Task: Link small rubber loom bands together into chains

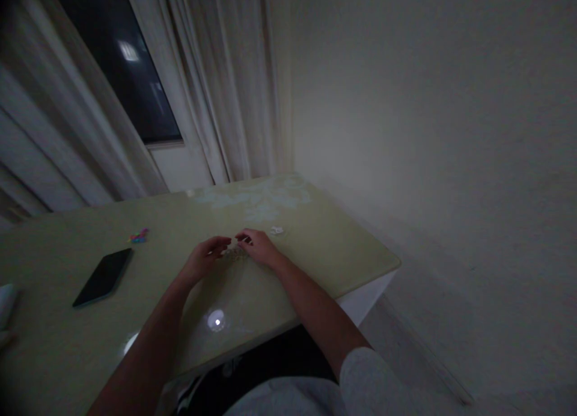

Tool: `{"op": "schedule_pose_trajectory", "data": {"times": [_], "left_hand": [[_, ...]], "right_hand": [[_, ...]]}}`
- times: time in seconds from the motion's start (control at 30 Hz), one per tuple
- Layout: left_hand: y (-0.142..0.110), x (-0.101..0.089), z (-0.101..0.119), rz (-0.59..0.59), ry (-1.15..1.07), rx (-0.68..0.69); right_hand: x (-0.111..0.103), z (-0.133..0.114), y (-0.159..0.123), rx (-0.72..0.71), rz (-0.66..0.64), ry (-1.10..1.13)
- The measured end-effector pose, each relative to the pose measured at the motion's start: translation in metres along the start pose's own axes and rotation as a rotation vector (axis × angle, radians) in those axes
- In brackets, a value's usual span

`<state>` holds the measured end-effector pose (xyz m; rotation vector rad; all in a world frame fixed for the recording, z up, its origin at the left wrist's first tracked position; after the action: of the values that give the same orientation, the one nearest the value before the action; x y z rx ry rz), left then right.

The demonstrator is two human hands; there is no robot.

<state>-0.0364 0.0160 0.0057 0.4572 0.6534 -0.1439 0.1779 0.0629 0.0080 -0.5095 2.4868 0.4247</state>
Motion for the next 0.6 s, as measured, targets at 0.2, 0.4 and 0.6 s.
{"op": "schedule_pose_trajectory", "data": {"times": [0.2, 0.4, 0.6], "left_hand": [[-0.009, -0.001, 0.001, -0.088, 0.07, -0.031], [-0.001, 0.017, 0.009, -0.136, 0.108, 0.007], [0.003, 0.024, 0.015, -0.08, 0.16, -0.008]], "right_hand": [[-0.01, 0.004, -0.004, -0.014, -0.08, -0.124], [0.005, -0.003, -0.005, -0.004, -0.13, -0.235], [0.009, -0.009, -0.003, 0.048, -0.073, -0.305]]}}
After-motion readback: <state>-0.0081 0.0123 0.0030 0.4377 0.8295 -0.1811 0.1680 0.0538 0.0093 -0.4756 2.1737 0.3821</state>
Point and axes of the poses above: each hand's wrist, its own y-axis towards the middle knuckle, its own x-axis out of the palm, z = x × y, the point moved 1 cm from there along y, towards the middle knuckle, and after that the axes turned 13 degrees about x, right-handed, at the moved point
